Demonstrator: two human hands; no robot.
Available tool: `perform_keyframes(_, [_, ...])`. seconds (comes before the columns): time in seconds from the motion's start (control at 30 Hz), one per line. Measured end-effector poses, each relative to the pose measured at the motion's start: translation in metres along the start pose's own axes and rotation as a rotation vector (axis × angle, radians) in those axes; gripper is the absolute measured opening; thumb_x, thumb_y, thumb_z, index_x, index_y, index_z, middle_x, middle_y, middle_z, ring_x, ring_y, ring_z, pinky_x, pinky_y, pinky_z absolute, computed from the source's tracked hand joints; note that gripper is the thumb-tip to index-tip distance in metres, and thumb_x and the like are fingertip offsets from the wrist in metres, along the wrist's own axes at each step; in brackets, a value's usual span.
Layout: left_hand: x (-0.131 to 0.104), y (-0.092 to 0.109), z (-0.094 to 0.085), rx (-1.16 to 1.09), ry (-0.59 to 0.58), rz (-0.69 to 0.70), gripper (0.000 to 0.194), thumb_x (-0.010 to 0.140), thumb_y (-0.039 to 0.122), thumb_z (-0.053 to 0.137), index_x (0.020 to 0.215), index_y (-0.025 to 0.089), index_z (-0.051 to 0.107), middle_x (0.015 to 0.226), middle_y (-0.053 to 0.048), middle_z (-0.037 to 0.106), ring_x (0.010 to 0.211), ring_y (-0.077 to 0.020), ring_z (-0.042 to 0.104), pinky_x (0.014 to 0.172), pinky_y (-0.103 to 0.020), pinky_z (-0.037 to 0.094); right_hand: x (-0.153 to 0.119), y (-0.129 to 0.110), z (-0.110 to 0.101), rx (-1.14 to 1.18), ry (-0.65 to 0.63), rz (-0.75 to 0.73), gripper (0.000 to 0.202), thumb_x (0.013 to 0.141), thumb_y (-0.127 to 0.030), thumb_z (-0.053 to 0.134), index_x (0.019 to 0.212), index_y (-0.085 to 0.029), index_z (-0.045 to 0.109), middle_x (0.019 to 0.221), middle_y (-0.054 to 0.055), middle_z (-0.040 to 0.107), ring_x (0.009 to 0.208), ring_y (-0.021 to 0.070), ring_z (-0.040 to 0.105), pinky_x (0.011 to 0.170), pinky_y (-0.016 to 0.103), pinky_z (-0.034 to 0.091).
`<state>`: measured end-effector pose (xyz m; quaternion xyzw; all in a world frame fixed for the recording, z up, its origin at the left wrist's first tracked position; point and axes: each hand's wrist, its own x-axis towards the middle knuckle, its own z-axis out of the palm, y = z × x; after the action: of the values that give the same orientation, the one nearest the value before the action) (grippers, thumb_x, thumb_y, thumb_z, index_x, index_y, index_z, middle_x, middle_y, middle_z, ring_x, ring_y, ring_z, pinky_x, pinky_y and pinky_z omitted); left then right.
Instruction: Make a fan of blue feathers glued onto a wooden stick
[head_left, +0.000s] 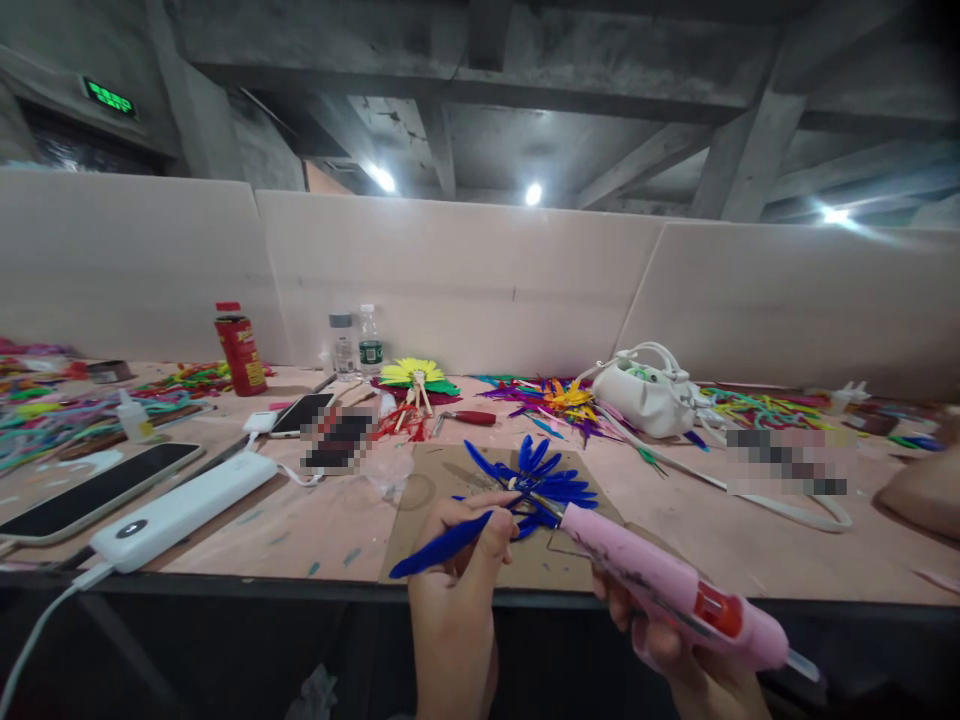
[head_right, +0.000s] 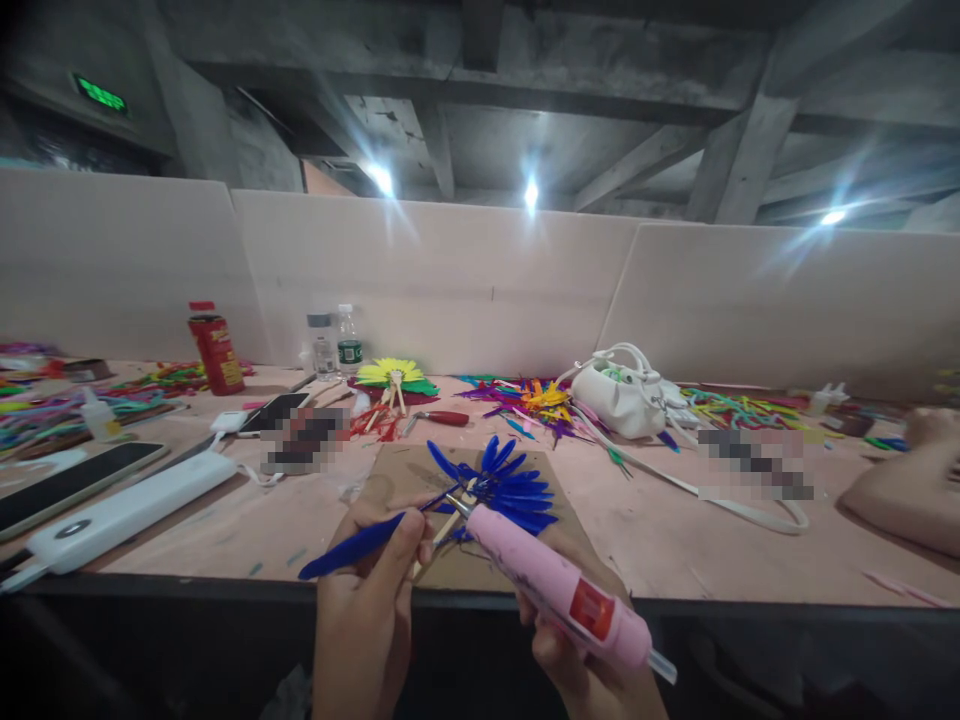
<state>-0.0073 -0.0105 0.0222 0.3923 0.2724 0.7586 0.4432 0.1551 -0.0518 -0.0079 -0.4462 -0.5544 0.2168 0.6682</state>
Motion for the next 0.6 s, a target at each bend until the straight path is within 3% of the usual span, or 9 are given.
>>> perform_keyframes(0.13, [0.001, -0.001, 0.000, 0.009, -0.001, 0.022, 0.015, 0.083, 0.030, 0.085, 0.082, 0.020, 0.073, 0.085, 0.000, 0.076, 0.066, -0.0111, 0.064, 0.068, -0.023, 0.053, -0.002, -0.004, 0.000, -0.054, 0.029, 0.027, 0.059, 0.079, -0.083, 0.062, 0.081, -0.025, 0.074, 0.073, 0.004, 0.068, 0.058, 0.0189, 0.057, 0.061, 0.033, 0.050])
perform_keyframes(0.4, [0.001, 0.000, 0.000, 0.032, -0.009, 0.032, 0.016, 0.084, 0.029, 0.083, 0.079, 0.020, 0.071, 0.088, -0.001, 0.077, 0.067, -0.0114, 0.063, 0.067, -0.023, 0.053, -0.005, 0.009, -0.005, -0.030, 0.059, 0.000, 0.060, 0.079, -0.081, 0.065, 0.094, -0.025, 0.076, 0.073, 0.004, 0.070, 0.063, 0.0219, 0.065, 0.061, 0.031, 0.052])
perform_keyframes(0.6, [0.001, 0.001, 0.001, 0.050, 0.001, 0.034, 0.016, 0.082, 0.031, 0.084, 0.081, 0.020, 0.073, 0.084, -0.001, 0.075, 0.065, -0.0122, 0.064, 0.063, -0.024, 0.053, -0.006, 0.011, -0.005, -0.052, 0.074, -0.015, 0.057, 0.081, -0.080, 0.064, 0.087, -0.025, 0.075, 0.073, 0.004, 0.069, 0.069, 0.0234, 0.065, 0.065, 0.032, 0.052])
